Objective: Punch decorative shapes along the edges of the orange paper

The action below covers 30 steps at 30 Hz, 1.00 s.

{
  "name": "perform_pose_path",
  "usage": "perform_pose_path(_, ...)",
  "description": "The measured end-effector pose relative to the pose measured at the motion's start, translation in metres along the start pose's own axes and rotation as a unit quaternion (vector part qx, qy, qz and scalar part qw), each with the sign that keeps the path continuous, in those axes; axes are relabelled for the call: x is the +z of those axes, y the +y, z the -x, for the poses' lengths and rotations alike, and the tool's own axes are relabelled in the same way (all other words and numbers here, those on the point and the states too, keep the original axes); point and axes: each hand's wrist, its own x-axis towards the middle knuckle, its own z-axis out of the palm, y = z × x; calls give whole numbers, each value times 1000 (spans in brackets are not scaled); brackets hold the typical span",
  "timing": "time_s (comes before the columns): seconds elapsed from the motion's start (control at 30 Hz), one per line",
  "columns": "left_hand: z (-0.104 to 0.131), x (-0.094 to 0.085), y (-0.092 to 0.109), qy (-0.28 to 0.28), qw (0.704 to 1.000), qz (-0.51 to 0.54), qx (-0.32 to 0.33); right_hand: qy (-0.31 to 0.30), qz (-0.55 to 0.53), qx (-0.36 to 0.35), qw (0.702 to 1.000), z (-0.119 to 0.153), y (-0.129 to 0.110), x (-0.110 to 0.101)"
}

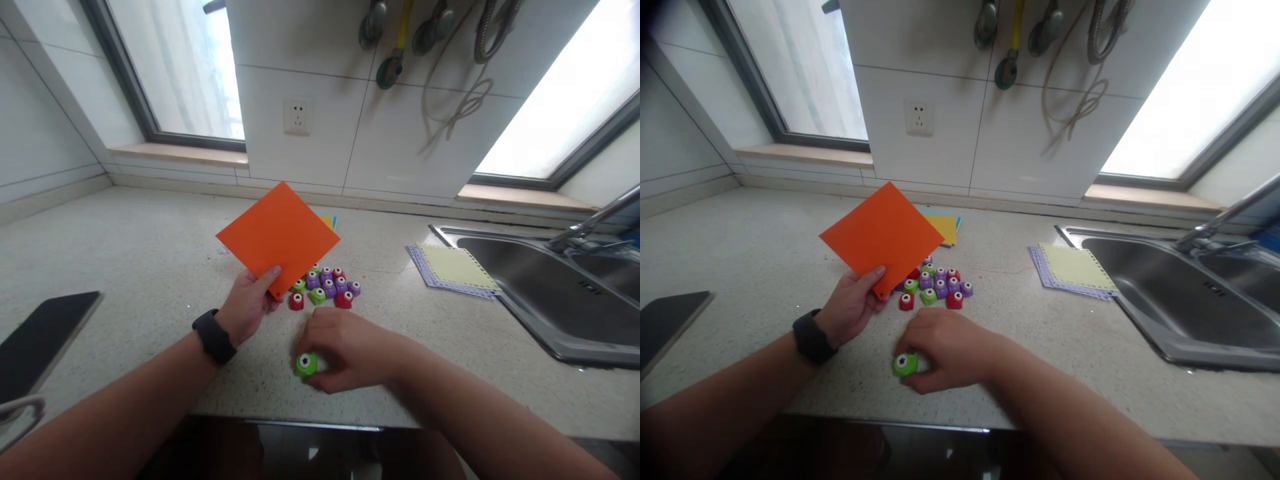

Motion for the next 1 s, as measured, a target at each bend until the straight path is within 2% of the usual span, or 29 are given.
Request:
perform_pose_path(0.07, 1, 1, 0, 5, 1000, -2, 3, -18, 19, 0, 1000, 2, -4, -1)
perform_pose_path(0.17, 3, 4, 2, 14, 1000, -1, 5, -7, 9, 6, 1000, 4, -6, -7)
perform_pose_path(0.23, 4, 4, 3, 13, 1000, -5, 2, 23, 8, 19, 1000, 7, -4, -14)
perform_pose_path(0.3, 4, 4, 2, 8, 1000, -12, 2, 78, 53, 42, 995, 11, 0, -23)
perform_pose_path(0.4, 3, 2, 0, -1, 1000, -25, 4, 139, 165, 135, 967, 20, 9, -37)
perform_pose_path(0.47, 3, 0, -2, -12, 999, -37, 5, 122, 227, 188, 948, 27, 16, -46)
perform_pose_path(0.53, 2, -2, -5, -22, 999, -49, 9, 83, 263, 214, 937, 32, 21, -52)
perform_pose_path(0.63, 2, -4, -8, -26, 998, -61, 9, 34, 266, 227, 936, 36, 25, -56)
perform_pose_path(0.7, 3, -5, -9, -29, 997, -64, 8, 22, 263, 227, 937, 37, 25, -57)
perform_pose_path(1.0, 4, 0, -4, -35, 998, -59, 7, 27, 102, 154, 982, 31, 15, -53)
